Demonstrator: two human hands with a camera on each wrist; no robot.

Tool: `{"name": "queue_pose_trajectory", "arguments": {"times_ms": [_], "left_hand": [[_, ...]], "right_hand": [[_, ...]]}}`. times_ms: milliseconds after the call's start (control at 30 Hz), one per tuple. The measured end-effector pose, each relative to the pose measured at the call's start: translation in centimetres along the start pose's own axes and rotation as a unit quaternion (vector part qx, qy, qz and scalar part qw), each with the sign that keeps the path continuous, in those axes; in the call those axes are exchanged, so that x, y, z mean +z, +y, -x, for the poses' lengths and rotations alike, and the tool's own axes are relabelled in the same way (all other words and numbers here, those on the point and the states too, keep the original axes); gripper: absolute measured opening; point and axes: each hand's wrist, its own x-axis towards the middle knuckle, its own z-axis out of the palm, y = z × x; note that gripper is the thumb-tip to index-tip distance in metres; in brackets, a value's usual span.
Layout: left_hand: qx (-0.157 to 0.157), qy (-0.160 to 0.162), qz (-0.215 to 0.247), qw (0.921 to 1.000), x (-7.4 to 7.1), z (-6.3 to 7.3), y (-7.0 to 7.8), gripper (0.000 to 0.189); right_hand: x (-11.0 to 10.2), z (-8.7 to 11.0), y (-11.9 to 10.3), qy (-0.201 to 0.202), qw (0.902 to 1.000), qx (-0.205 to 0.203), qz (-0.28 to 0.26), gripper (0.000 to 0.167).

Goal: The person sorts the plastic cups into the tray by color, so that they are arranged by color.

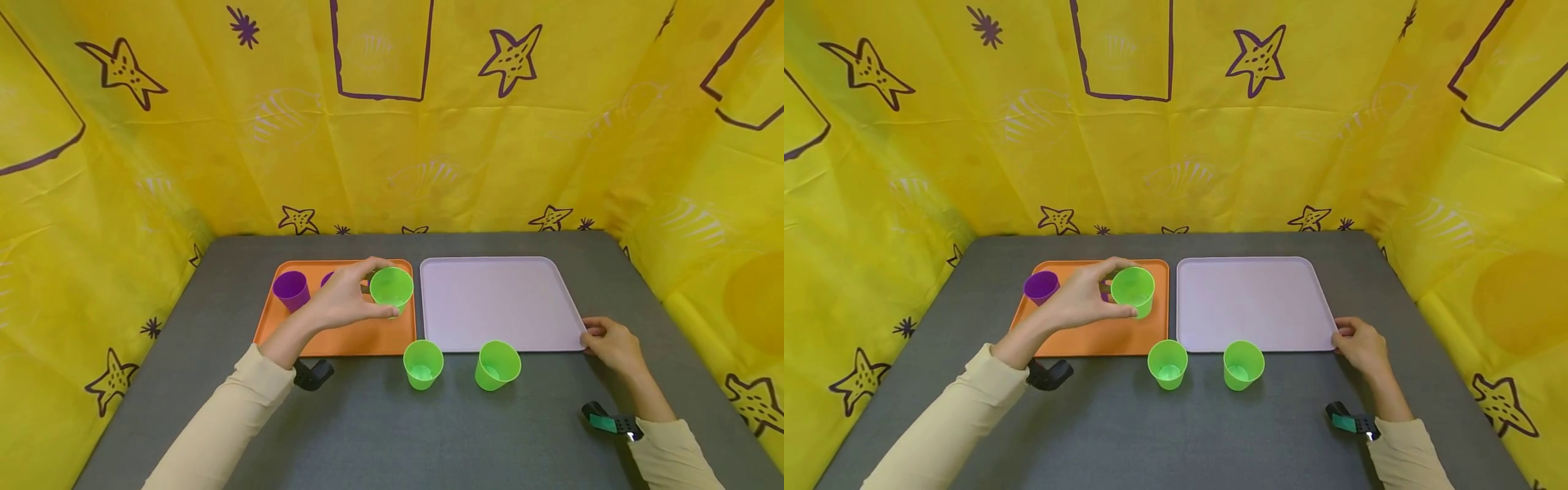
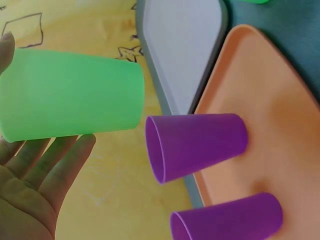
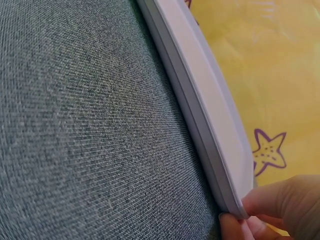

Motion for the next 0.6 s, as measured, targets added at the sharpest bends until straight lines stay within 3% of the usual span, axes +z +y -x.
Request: {"name": "queue_pose_trajectory", "arguments": {"times_ms": [433, 600], "left_hand": [[0.003, 0.004, 0.007, 1.0, 2.4, -4.3, 0.5, 0.06], [-0.01, 0.002, -0.002, 0.9999, 3.7, -5.8, 0.2, 0.062]], "right_hand": [[0.1, -0.1, 0.2, 0.005, 1.0, -0.002, 0.003, 0.039], [0.1, -0.1, 0.1, 0.01, 0.9999, -0.007, 0.004, 0.038]]}}
